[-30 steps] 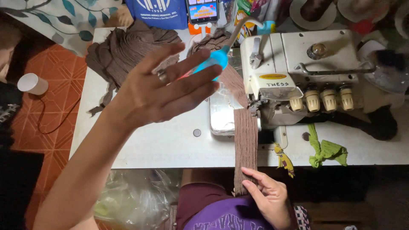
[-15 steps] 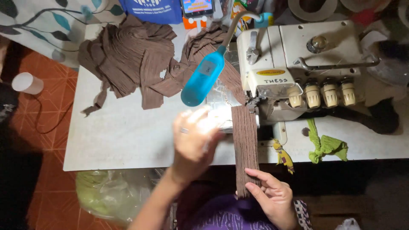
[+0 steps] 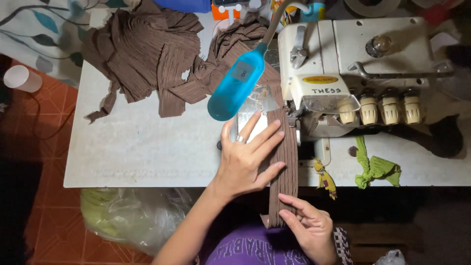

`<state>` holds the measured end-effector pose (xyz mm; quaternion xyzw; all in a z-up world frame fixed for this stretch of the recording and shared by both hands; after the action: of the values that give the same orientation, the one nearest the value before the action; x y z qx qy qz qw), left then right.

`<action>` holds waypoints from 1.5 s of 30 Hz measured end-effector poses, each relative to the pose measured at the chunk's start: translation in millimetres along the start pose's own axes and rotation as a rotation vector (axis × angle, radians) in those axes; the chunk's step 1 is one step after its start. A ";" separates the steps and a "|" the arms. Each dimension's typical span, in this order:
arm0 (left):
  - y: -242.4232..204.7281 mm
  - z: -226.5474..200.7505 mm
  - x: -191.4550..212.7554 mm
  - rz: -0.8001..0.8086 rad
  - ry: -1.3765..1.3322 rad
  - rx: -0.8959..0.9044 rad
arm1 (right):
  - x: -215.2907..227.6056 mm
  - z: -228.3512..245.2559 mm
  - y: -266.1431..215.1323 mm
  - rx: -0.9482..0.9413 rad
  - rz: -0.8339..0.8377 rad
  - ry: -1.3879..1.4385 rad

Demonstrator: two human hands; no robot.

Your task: The person is sewing brown pleated fabric strips using an overlock sewing machine, aligning each strip before feeding it through.

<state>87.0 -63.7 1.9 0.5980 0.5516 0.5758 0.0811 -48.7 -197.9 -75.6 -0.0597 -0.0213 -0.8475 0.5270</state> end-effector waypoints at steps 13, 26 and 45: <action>40.0 52.0 -20.9 0.143 -0.017 0.038 | -11.2 15.2 27.9 0.079 -0.098 -0.117; 78.9 118.9 -54.1 0.088 0.000 0.068 | -36.8 32.9 75.7 0.014 -0.099 0.059; 107.7 197.2 -80.0 0.313 0.017 0.622 | -50.6 37.5 90.9 -0.012 0.024 -0.174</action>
<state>323.2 -58.5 -31.0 0.6664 0.6031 0.3907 -0.1988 57.8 -189.5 -47.1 -0.1367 -0.0612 -0.8327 0.5331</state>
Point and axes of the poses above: each hand's wrist, its own y-axis towards the middle knuckle, its own x-axis out of the back of the hand, z = x × y, the point moved 6 cm from there along y, towards the middle knuckle, and after that the axes turned 13 degrees about -z, right-handed, at the moved point
